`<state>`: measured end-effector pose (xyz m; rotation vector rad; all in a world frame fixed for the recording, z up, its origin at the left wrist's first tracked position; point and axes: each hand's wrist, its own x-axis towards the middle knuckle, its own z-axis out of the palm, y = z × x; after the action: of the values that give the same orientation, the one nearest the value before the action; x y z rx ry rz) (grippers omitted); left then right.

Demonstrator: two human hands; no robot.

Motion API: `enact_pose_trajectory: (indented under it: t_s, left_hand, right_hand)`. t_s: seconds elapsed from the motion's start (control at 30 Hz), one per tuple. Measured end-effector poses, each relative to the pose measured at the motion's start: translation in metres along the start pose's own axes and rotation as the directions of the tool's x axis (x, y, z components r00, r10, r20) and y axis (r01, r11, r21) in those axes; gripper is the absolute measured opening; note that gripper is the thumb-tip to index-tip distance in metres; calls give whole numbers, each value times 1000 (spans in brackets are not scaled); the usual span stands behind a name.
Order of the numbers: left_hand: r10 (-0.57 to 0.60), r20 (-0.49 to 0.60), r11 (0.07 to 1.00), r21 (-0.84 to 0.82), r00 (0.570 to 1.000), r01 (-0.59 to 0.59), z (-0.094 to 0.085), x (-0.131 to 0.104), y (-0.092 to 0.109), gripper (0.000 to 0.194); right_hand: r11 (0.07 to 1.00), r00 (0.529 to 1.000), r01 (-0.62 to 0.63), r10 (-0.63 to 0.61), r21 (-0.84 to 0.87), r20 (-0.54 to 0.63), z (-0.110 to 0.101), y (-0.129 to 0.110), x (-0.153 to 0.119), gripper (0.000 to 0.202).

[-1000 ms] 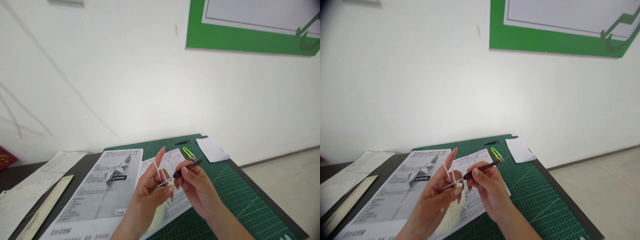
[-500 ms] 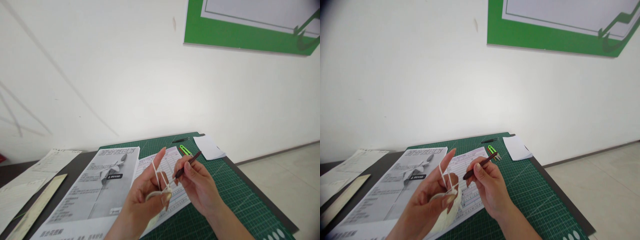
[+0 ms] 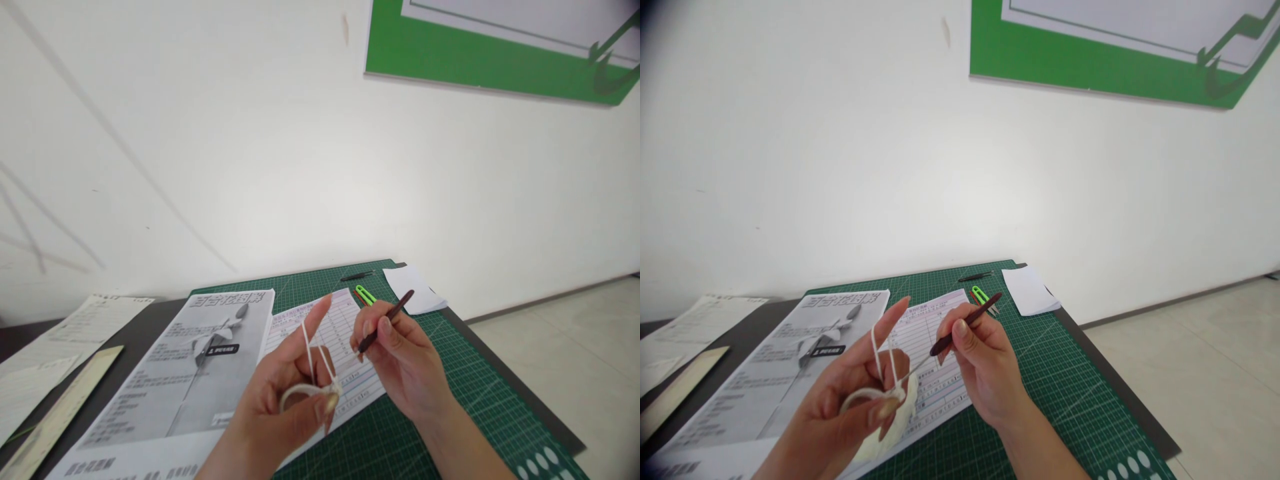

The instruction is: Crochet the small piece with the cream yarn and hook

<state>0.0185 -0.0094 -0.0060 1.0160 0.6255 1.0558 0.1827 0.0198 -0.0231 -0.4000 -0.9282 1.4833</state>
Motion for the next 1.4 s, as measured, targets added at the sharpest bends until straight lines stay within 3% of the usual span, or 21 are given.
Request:
enact_pose_trajectory:
  t_s: [0.37,0.63,1.07,1.4]
  left_hand:
    - [-58,66,995,-77,996,63,1,-1,5,66]
    - [-40,51,998,-51,998,43,1,-1,4,68]
    - [-37,2,999,1,999,37,-2,-1,1,69]
    - [-9,-41,999,48,999,10,-1,-1,-1,67]
  right_hand:
    - [995,994,92,-89,-48,61,-2,-7,1,19]
    - [980,981,160,-146,-115,124,-1,-10,-1,18]
    - [875,927,370,-324,-311,189,-2,-15,-13,13]
    - [787,900,436,-382,-437,211,2,-19,-22,13]
